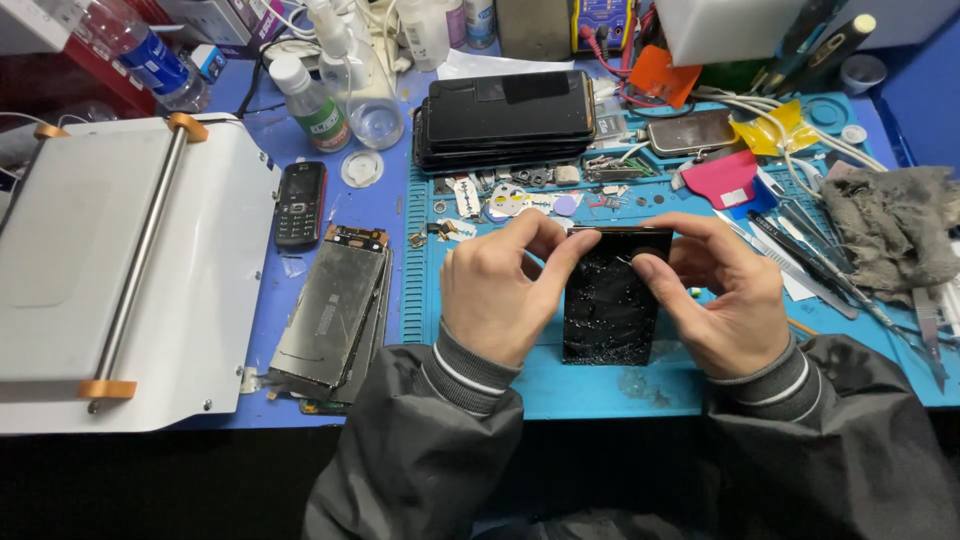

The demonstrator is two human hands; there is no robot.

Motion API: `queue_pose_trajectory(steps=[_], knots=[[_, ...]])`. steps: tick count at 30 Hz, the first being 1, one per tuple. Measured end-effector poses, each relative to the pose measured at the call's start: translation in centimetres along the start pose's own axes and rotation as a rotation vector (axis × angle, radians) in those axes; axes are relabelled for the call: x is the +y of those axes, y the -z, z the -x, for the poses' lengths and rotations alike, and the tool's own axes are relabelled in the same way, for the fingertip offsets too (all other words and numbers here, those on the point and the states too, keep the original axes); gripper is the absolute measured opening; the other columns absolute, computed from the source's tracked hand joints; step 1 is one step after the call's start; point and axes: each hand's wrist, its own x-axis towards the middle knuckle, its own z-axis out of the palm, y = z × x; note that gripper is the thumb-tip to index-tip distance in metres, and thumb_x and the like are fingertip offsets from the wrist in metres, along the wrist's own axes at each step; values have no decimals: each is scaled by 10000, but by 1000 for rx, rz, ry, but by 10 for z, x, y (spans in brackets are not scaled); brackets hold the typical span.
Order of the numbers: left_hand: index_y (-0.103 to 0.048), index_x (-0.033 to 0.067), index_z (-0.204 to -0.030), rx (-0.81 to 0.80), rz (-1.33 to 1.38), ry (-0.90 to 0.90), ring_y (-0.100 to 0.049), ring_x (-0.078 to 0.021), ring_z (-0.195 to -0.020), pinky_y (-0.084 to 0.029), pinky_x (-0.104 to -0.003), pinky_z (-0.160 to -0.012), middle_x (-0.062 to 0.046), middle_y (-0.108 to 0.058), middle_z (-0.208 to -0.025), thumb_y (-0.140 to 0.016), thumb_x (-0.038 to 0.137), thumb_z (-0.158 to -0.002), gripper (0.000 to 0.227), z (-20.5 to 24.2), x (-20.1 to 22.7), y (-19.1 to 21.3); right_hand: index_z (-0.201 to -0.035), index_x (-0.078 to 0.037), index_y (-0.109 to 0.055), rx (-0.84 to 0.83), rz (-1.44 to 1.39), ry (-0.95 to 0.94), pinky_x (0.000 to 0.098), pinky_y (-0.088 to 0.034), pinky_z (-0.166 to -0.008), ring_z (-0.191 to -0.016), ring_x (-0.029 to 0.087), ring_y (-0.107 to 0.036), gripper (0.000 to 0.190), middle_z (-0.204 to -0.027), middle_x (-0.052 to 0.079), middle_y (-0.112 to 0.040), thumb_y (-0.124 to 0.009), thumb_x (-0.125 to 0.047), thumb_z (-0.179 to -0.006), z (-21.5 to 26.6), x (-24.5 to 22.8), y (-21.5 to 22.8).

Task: Repairing a cracked smartphone screen at a workbench.

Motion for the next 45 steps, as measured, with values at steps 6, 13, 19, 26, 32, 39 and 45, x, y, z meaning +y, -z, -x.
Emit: queue_pose_trajectory(steps=[6, 13, 19, 26, 32, 39, 45], knots=[[-745, 204, -973, -22, -226, 66, -516, -223, -473, -413, -377, -509, 2, -709, -688, -679, 253, -966, 82, 19, -11, -4, -1269, -37, -634, -38, 163, -32, 182, -496, -678, -634, 65, -425, 299, -707, 3, -484, -718, -73, -984, -1, -25, -4], [-775, 96, -945, -59, 72, 178, -753, -168, -604, -527, -283, -551, -6, -801, -872, -366, 381, -1045, 508, 4, 9, 9, -1255, -44, -643, -26, 163, -48, 180, -509, -696, -646, 58, -419, 282, -716, -7, -470, -717, -80, -985, 0, -27, -5], [-677, 159, -760, -72, -71, 66, -643, -110, -541, -514, -285, -578, 62, -681, -648, -674, 303, -959, 245, 4, -5, -4, -1256, -49, -638, -19, 142, -61, 181, -487, -660, -637, 60, -432, 276, -711, -9, -485, -704, -90, -991, -2, -27, -3], [-741, 139, -889, -127, -25, 109, -604, -91, -497, -451, -271, -487, 40, -704, -660, -640, 205, -955, 138, 12, -8, 6, -1259, -45, -633, -54, 140, -31, 179, -496, -653, -601, 64, -405, 284, -673, -2, -460, -698, -93, -986, -3, -30, -5], [-745, 152, -821, -80, 42, 189, -723, -69, -592, -570, -217, -595, 54, -758, -712, -662, 286, -908, 180, -4, 3, 11, -1255, -35, -633, -48, 137, -31, 179, -481, -645, -607, 63, -386, 273, -671, -9, -440, -690, -87, -993, -3, -30, -5], [-760, 180, -892, -85, -32, 113, -524, -95, -484, -441, -275, -514, 61, -731, -713, -683, 258, -947, 122, 4, -16, -1, -1273, -51, -626, -50, 152, -39, 174, -489, -652, -605, 53, -417, 297, -679, -7, -465, -701, -87, -988, -3, -25, -5], [-751, 195, -857, -146, -83, 189, -672, -81, -511, -515, -269, -562, 124, -775, -762, -603, 276, -982, 210, 11, -12, 8, -1259, -22, -641, -29, 161, -30, 179, -445, -619, -608, 67, -386, 282, -695, 0, -443, -703, -88, -992, -2, -28, -4]])
